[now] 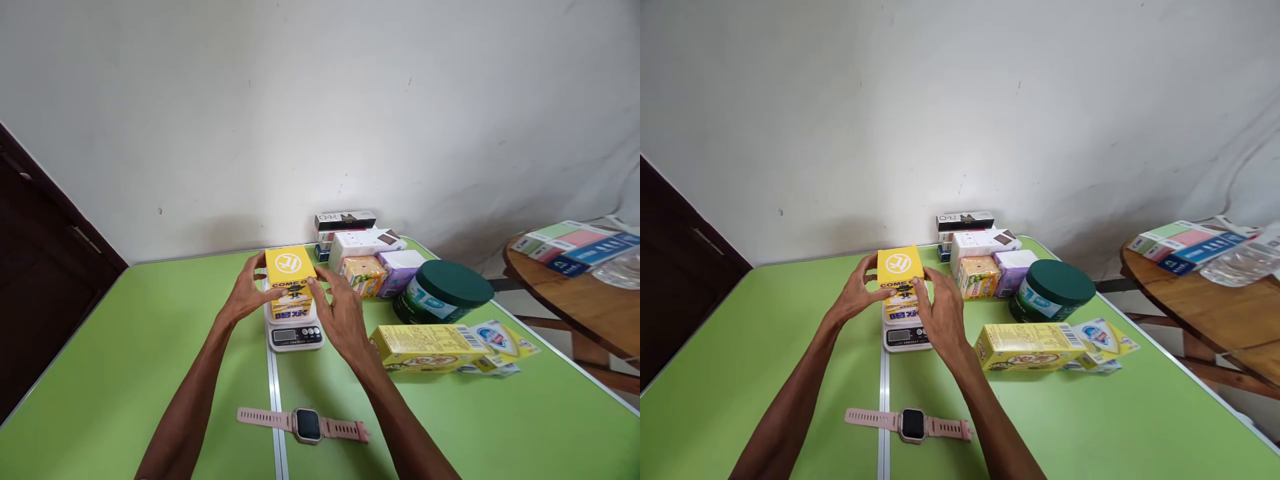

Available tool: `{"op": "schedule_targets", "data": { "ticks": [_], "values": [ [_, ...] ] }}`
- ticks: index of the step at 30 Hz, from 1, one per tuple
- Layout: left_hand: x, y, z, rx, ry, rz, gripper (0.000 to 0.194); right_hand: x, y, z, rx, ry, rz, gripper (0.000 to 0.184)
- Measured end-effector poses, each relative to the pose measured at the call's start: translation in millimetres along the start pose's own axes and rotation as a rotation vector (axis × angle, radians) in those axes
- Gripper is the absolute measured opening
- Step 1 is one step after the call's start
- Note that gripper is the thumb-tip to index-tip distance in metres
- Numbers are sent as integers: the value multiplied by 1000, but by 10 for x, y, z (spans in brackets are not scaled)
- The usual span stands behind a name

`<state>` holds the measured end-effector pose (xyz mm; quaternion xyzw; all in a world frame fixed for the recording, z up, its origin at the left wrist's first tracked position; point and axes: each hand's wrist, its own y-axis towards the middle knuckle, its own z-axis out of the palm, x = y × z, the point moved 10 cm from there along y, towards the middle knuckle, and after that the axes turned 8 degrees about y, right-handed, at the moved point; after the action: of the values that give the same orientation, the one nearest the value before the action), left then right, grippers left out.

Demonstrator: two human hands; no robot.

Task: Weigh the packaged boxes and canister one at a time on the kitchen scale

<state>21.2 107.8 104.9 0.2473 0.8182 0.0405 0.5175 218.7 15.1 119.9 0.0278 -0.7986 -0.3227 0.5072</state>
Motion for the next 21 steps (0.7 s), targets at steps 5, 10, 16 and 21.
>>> {"op": "schedule_targets", "data": {
  "ticks": [5, 10, 16, 21],
  "values": [
    [488, -282, -40, -40, -168, -152, 96, -609, -323, -80, -153, 186, 312, 67],
    [1239, -734, 94, -234, -372, -397, 69, -1324, -776, 48, -257, 277, 500, 84],
    [1464, -825, 151, -295, -425, -417, 66, -1656, -1006, 119, -278, 293, 585, 86],
    [1458, -789, 135, -292, -396, -402, 61, -1628, -982, 106, -256, 286, 600, 86]
  ]
}}
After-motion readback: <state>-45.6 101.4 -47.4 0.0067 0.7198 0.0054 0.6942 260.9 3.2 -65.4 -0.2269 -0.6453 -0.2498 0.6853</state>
